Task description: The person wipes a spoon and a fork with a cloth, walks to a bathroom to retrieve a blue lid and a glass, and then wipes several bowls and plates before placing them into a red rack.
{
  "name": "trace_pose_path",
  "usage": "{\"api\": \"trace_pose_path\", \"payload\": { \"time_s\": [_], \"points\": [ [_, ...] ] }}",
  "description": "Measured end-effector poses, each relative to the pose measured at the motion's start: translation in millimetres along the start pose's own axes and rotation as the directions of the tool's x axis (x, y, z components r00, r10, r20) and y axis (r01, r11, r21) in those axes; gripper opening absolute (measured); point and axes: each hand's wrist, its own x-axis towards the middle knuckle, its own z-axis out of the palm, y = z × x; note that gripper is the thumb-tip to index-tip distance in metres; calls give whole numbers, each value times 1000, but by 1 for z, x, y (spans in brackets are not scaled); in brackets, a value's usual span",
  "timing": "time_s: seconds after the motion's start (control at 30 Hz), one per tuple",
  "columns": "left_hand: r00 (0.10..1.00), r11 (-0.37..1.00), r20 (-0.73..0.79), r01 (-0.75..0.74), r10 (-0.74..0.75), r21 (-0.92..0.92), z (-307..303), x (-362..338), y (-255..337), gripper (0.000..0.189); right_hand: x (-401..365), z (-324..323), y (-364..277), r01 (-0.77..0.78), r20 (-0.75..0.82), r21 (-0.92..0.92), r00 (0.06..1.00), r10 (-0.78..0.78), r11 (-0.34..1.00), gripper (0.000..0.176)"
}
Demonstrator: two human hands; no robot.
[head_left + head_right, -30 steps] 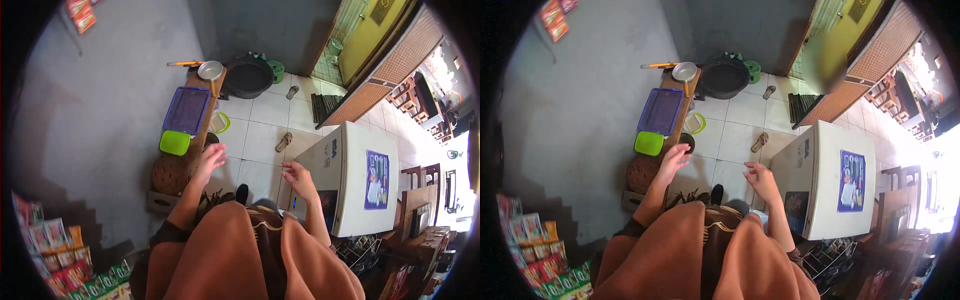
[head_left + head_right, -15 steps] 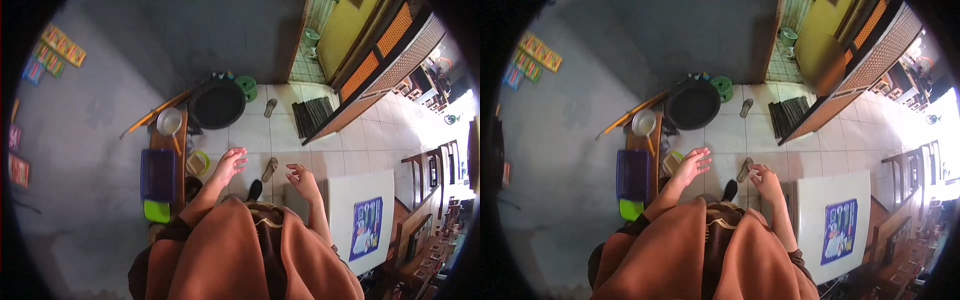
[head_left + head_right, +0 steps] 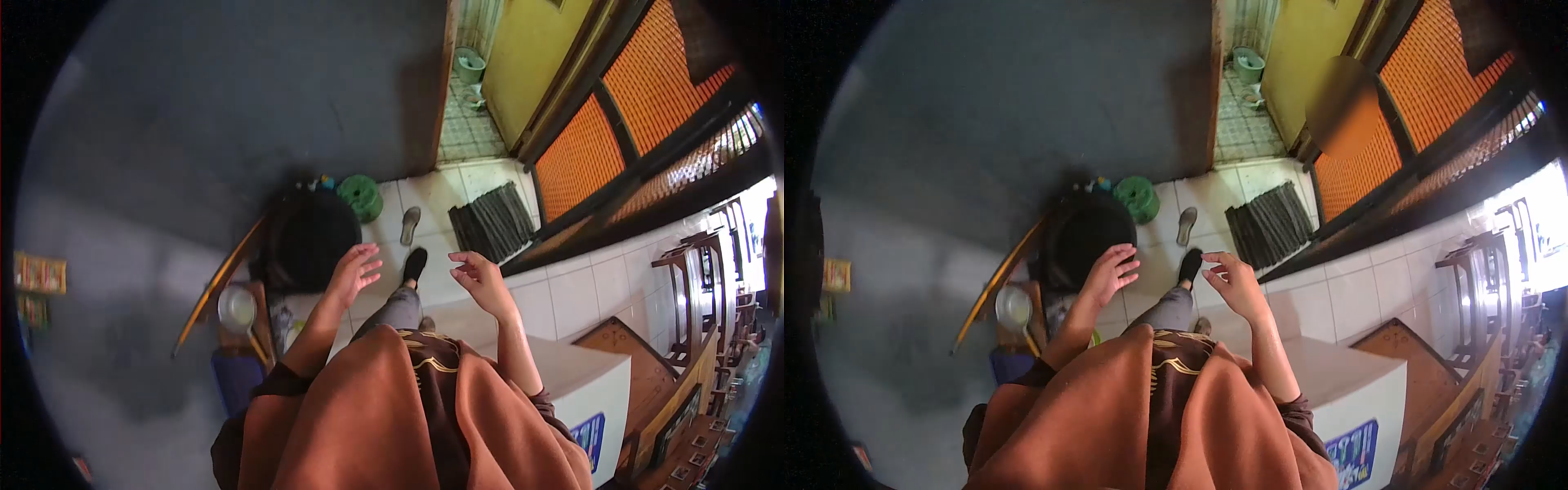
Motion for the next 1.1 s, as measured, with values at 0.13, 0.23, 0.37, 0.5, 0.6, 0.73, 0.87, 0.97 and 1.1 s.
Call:
{"api": "trace_pose_path", "payload": {
  "time_s": [0.13, 0.23, 0.37, 0.5, 0.6, 0.73, 0.87, 0.97, 1.1],
  "points": [
    [993, 996, 76, 92, -91, -9, 45, 102, 59, 29, 110, -43, 6, -114, -56, 75, 991, 118, 991, 29],
    [950, 988, 305, 109, -72, -107, 93, 174, 108, 25, 176, -84, -17, -62, -54, -263, 997, 50, 963, 30],
    [905, 994, 426, 42, 3, -97, 152, 243, 160, 20, 231, -132, -17, -53, -208, -266, 978, -3, 963, 31],
    [878, 991, 478, 82, -23, -103, 196, 311, 174, 21, 265, -187, 14, -185, -272, -202, 954, 126, 962, 32],
    [915, 988, 373, 156, -152, 18, 221, 364, 176, 21, 303, -227, 49, -213, -293, -207, 945, 148, 955, 32],
    [933, 989, 330, 122, -141, 77, 261, 437, 190, 20, 369, -281, 89, -182, -285, -135, 949, 138, 974, 30],
    [968, 991, 213, 121, -131, 62, 316, 540, 202, 23, 458, -347, 151, -120, -170, -70, 980, 106, 990, 32],
    [966, 979, 163, 204, -200, -8, 373, 600, 214, 25, 520, -401, 149, -82, -126, -163, 990, 62, 983, 32],
    [991, 995, 100, 93, -89, -40, 431, 669, 248, 26, 606, -451, 145, -65, 18, -74, 998, 67, 995, 29]
  ]
}}
